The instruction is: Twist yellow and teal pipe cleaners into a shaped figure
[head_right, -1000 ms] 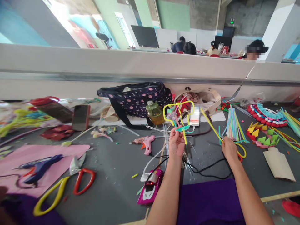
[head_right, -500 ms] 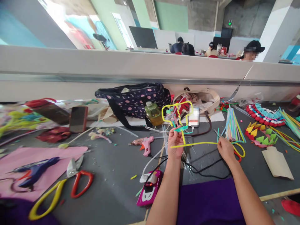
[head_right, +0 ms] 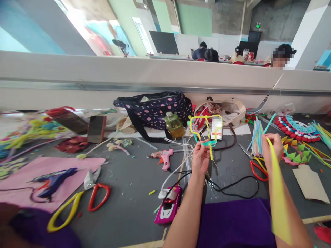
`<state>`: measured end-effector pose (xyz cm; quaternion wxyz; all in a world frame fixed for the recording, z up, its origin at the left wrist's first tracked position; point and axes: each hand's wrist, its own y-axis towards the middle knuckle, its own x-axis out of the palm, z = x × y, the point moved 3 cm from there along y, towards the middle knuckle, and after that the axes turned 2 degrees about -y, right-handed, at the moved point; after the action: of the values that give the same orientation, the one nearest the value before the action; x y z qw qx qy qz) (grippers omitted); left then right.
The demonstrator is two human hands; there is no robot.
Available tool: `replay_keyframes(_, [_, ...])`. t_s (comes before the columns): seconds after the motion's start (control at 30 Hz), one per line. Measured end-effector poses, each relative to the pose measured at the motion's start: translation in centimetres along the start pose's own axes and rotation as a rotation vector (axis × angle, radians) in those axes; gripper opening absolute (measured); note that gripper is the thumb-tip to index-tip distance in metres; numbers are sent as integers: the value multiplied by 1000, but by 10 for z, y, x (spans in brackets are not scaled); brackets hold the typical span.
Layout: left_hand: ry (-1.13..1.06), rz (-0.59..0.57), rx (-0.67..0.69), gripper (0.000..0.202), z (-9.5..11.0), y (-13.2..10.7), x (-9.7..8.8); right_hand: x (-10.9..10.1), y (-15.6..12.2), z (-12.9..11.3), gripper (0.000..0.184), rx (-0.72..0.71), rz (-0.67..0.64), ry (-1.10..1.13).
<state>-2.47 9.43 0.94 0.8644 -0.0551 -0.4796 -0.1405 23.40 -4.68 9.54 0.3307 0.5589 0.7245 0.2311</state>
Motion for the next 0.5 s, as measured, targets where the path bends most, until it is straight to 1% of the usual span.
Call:
replay_keyframes(0.07, [16, -15, 1, 25, -2, -2, 2, 7, 4, 22, 21, 40, -46, -107])
replay_keyframes(0.1, [23, -21, 3, 25, -3, -2, 3, 11, 4, 34, 21, 70, -81, -170])
replay_keyframes(0.17, [36, -25, 3, 25, -4, -3, 3, 14, 0, 57, 24, 143, -111, -232])
replay_keyframes(0.23, [50, -23, -6, 25, -5, -3, 4, 15, -5, 73, 27, 195, -81, -194])
replay_keyframes(0.27, [54, -23, -12, 26, -6, -3, 4, 15, -8, 76, 29, 224, -41, -141])
replay_keyframes(0.33, [60, -24, -17, 26, -7, -3, 6, 17, -10, 71, 31, 299, 5, 18])
replay_keyframes(0.4, [67, -34, -16, 25, -8, -4, 7, 25, -10, 52, 34, 369, 32, 195])
replay_keyframes(0.5, [95, -71, -21, 23, -9, -5, 9, 47, -11, 7, 33, 395, -133, 432])
